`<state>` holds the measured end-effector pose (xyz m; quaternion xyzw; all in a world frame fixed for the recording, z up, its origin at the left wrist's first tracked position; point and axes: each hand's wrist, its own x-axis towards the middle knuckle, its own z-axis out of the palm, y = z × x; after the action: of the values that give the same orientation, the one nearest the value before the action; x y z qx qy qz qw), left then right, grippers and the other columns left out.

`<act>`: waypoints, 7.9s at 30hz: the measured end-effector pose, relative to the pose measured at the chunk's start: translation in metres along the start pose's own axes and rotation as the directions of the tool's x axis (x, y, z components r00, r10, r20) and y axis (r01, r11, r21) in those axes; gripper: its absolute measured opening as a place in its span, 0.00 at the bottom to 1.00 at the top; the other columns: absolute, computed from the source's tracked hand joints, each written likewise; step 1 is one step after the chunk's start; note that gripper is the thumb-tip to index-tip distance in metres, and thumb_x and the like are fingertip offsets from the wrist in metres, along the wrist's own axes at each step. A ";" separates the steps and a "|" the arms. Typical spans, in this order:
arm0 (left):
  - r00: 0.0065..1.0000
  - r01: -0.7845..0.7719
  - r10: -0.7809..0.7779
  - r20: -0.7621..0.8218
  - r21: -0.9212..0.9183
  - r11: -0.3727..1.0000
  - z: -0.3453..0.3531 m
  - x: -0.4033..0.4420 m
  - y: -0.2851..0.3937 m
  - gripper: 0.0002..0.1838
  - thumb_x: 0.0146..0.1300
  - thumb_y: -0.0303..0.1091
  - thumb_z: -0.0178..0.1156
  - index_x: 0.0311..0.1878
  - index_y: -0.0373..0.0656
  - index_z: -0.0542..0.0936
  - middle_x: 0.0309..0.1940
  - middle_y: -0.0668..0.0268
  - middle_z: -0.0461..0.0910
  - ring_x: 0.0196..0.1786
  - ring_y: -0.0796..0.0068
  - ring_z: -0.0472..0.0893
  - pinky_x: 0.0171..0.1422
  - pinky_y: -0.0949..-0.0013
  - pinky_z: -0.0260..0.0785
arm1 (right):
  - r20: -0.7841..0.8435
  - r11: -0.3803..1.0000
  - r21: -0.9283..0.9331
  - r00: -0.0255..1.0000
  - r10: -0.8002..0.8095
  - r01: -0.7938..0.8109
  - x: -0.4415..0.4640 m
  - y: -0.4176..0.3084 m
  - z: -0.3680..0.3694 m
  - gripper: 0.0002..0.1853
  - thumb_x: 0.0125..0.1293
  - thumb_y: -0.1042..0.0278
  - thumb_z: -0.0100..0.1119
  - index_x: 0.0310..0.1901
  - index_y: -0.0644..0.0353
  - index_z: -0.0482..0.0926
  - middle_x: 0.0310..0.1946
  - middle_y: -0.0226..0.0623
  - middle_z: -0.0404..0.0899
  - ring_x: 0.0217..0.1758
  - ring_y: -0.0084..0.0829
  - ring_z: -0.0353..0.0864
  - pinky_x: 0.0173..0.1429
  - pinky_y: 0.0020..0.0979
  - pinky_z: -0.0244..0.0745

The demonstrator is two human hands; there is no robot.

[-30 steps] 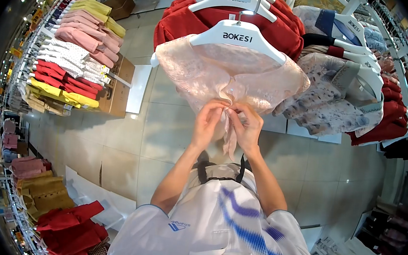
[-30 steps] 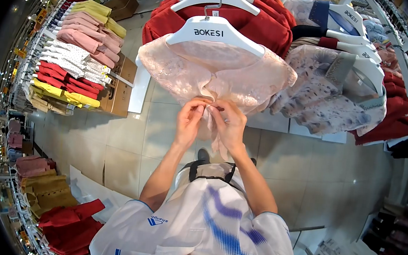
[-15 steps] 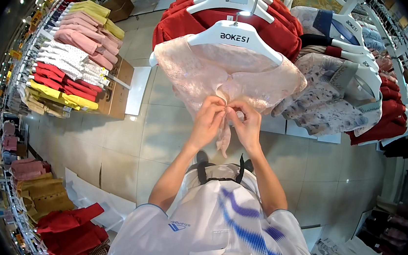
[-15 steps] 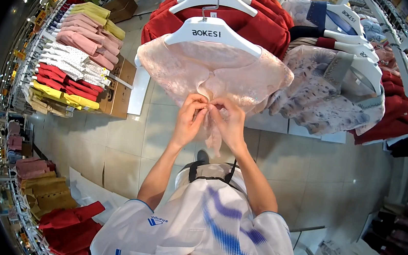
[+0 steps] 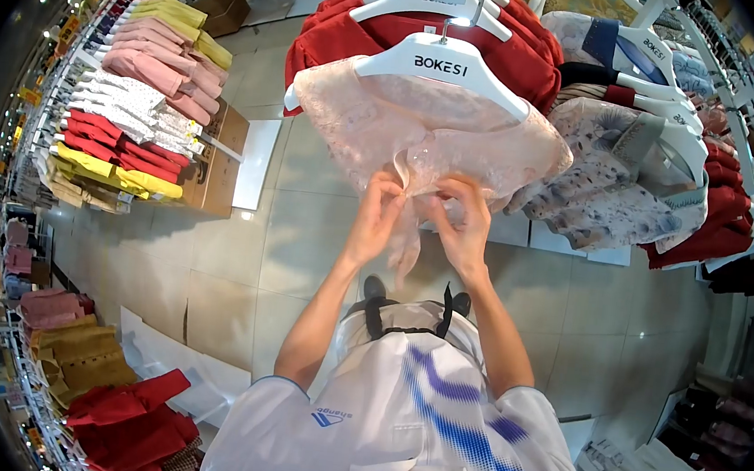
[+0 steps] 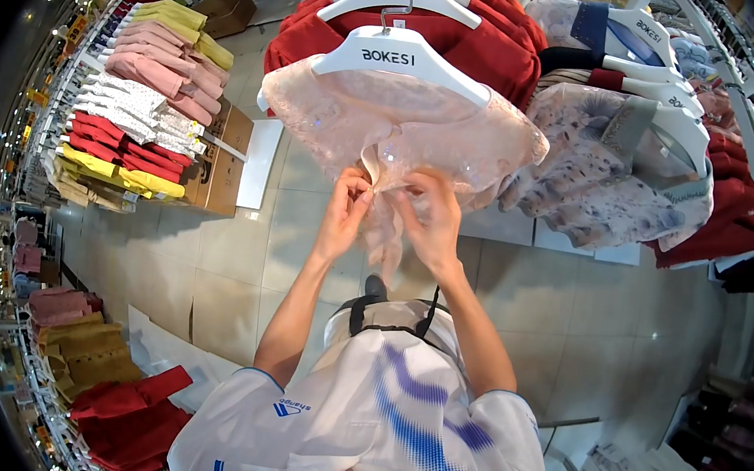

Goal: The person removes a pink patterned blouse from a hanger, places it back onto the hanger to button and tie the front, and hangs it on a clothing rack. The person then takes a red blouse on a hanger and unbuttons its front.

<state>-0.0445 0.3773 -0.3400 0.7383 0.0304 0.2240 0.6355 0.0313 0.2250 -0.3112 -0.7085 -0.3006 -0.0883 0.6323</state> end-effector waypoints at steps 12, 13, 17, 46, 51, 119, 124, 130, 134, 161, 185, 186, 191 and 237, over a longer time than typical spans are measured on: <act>0.998 0.061 -0.058 -0.036 0.064 0.996 0.007 0.003 -0.023 0.07 0.73 0.31 0.55 0.49 0.39 0.71 0.47 0.69 0.68 0.41 0.83 0.68 0.47 0.77 0.64 | -0.049 0.977 -0.199 0.995 -0.085 0.073 -0.047 0.027 0.009 0.23 0.52 0.75 0.73 0.48 0.64 0.73 0.49 0.44 0.70 0.44 0.41 0.77 0.49 0.36 0.76; 0.998 0.064 -0.062 -0.033 0.062 0.996 0.009 0.002 -0.021 0.07 0.73 0.31 0.55 0.49 0.39 0.71 0.47 0.69 0.68 0.41 0.83 0.68 0.47 0.77 0.64 | 0.042 0.987 -0.143 0.996 0.083 -0.076 -0.048 0.029 0.011 0.23 0.54 0.71 0.74 0.49 0.64 0.74 0.47 0.45 0.74 0.43 0.44 0.79 0.49 0.37 0.76; 1.000 0.025 -0.025 0.003 0.052 0.998 0.010 0.004 -0.021 0.08 0.70 0.28 0.58 0.47 0.37 0.72 0.47 0.64 0.69 0.47 0.73 0.72 0.56 0.71 0.65 | 0.113 0.977 -0.099 0.973 0.201 -0.190 -0.049 0.069 0.034 0.16 0.59 0.73 0.68 0.48 0.68 0.79 0.41 0.43 0.85 0.45 0.34 0.85 0.42 0.31 0.79; 0.927 -0.197 0.338 -0.165 0.553 0.810 0.015 -0.028 -0.049 0.11 0.60 0.17 0.59 0.45 0.35 0.73 0.41 0.55 0.76 0.38 0.55 0.78 0.41 0.61 0.72 | 0.082 0.966 -0.260 0.996 0.018 0.004 -0.033 0.048 -0.015 0.11 0.57 0.81 0.67 0.42 0.62 0.81 0.31 0.34 0.79 0.28 0.27 0.76 0.32 0.25 0.72; 0.967 -0.119 0.179 -0.180 0.299 0.947 0.020 -0.024 -0.013 0.08 0.66 0.22 0.56 0.47 0.35 0.74 0.41 0.54 0.80 0.42 0.51 0.80 0.47 0.59 0.72 | 0.120 0.981 -0.186 0.992 -0.027 0.049 -0.028 0.023 -0.009 0.12 0.56 0.82 0.66 0.43 0.62 0.82 0.35 0.36 0.80 0.30 0.29 0.78 0.32 0.27 0.74; 0.993 -0.048 0.053 -0.101 0.050 0.998 0.028 -0.007 0.002 0.06 0.67 0.21 0.56 0.46 0.37 0.72 0.40 0.62 0.73 0.40 0.71 0.76 0.46 0.70 0.70 | 0.013 0.987 -0.038 0.988 0.154 -0.153 -0.025 0.020 0.001 0.12 0.56 0.80 0.69 0.42 0.62 0.80 0.34 0.38 0.83 0.34 0.30 0.83 0.43 0.29 0.77; 0.994 -0.042 0.055 -0.090 0.146 0.988 0.029 -0.008 -0.001 0.07 0.66 0.20 0.56 0.45 0.36 0.72 0.39 0.59 0.73 0.40 0.66 0.77 0.46 0.68 0.71 | 0.010 0.994 0.015 0.994 0.108 -0.108 -0.026 0.026 0.003 0.11 0.57 0.81 0.70 0.41 0.65 0.80 0.33 0.35 0.84 0.35 0.21 0.80 0.42 0.25 0.77; 0.998 0.053 -0.051 -0.037 0.042 0.998 0.027 -0.010 -0.013 0.06 0.68 0.23 0.57 0.46 0.36 0.72 0.40 0.63 0.75 0.39 0.71 0.77 0.45 0.70 0.70 | 0.108 0.997 -0.064 0.993 0.053 -0.046 -0.024 0.020 0.000 0.15 0.55 0.80 0.69 0.46 0.60 0.85 0.36 0.38 0.83 0.35 0.32 0.82 0.40 0.29 0.77; 0.985 0.157 -0.168 -0.049 -0.174 0.972 0.028 -0.011 -0.009 0.04 0.70 0.23 0.56 0.46 0.38 0.72 0.41 0.68 0.75 0.39 0.81 0.75 0.44 0.75 0.69 | 0.159 0.993 -0.104 0.985 0.069 -0.053 -0.021 0.004 -0.001 0.18 0.58 0.82 0.64 0.52 0.58 0.84 0.34 0.37 0.82 0.37 0.33 0.81 0.41 0.29 0.76; 0.964 -0.264 0.247 0.096 0.405 0.875 0.020 -0.004 0.010 0.08 0.61 0.15 0.57 0.43 0.33 0.75 0.39 0.57 0.75 0.37 0.59 0.78 0.41 0.66 0.72 | 0.371 0.980 -0.053 0.907 0.198 -0.192 -0.002 0.013 -0.017 0.08 0.57 0.76 0.70 0.39 0.63 0.83 0.31 0.39 0.86 0.33 0.29 0.85 0.41 0.29 0.79; 0.941 -0.329 0.319 0.110 0.507 0.796 0.025 -0.011 0.009 0.11 0.57 0.16 0.61 0.44 0.32 0.78 0.43 0.56 0.76 0.43 0.56 0.80 0.41 0.61 0.75 | 0.277 0.975 -0.188 0.946 0.169 -0.119 -0.002 0.004 -0.015 0.09 0.55 0.77 0.69 0.39 0.63 0.82 0.31 0.40 0.85 0.32 0.33 0.86 0.39 0.30 0.81; 0.965 -0.254 0.261 0.028 0.356 0.900 0.026 -0.011 0.010 0.11 0.59 0.17 0.60 0.45 0.32 0.77 0.43 0.56 0.77 0.44 0.55 0.80 0.42 0.61 0.75 | 0.277 0.975 -0.187 0.946 0.167 -0.117 -0.002 0.002 -0.015 0.09 0.55 0.77 0.69 0.39 0.63 0.82 0.31 0.40 0.85 0.32 0.33 0.86 0.39 0.30 0.81; 0.953 -0.292 0.293 0.071 0.460 0.839 0.028 -0.013 0.010 0.15 0.60 0.16 0.59 0.51 0.32 0.76 0.46 0.54 0.76 0.45 0.53 0.80 0.46 0.60 0.75 | 0.210 0.979 -0.199 0.974 0.081 -0.038 -0.006 0.004 -0.010 0.08 0.54 0.77 0.68 0.37 0.62 0.83 0.30 0.41 0.83 0.32 0.36 0.84 0.37 0.33 0.79; 0.925 -0.368 0.380 0.007 0.273 0.889 0.039 -0.001 0.025 0.18 0.67 0.20 0.54 0.60 0.31 0.73 0.57 0.52 0.69 0.52 0.56 0.76 0.57 0.63 0.70 | 0.080 0.842 0.370 0.917 0.391 -0.392 0.005 0.004 -0.003 0.05 0.64 0.75 0.65 0.40 0.66 0.84 0.35 0.31 0.85 0.38 0.17 0.81 0.44 0.21 0.76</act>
<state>-0.0372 0.3366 -0.3203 0.8042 -0.0676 0.3530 0.4734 0.0381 0.2235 -0.3111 -0.6194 -0.1613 0.1025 0.7614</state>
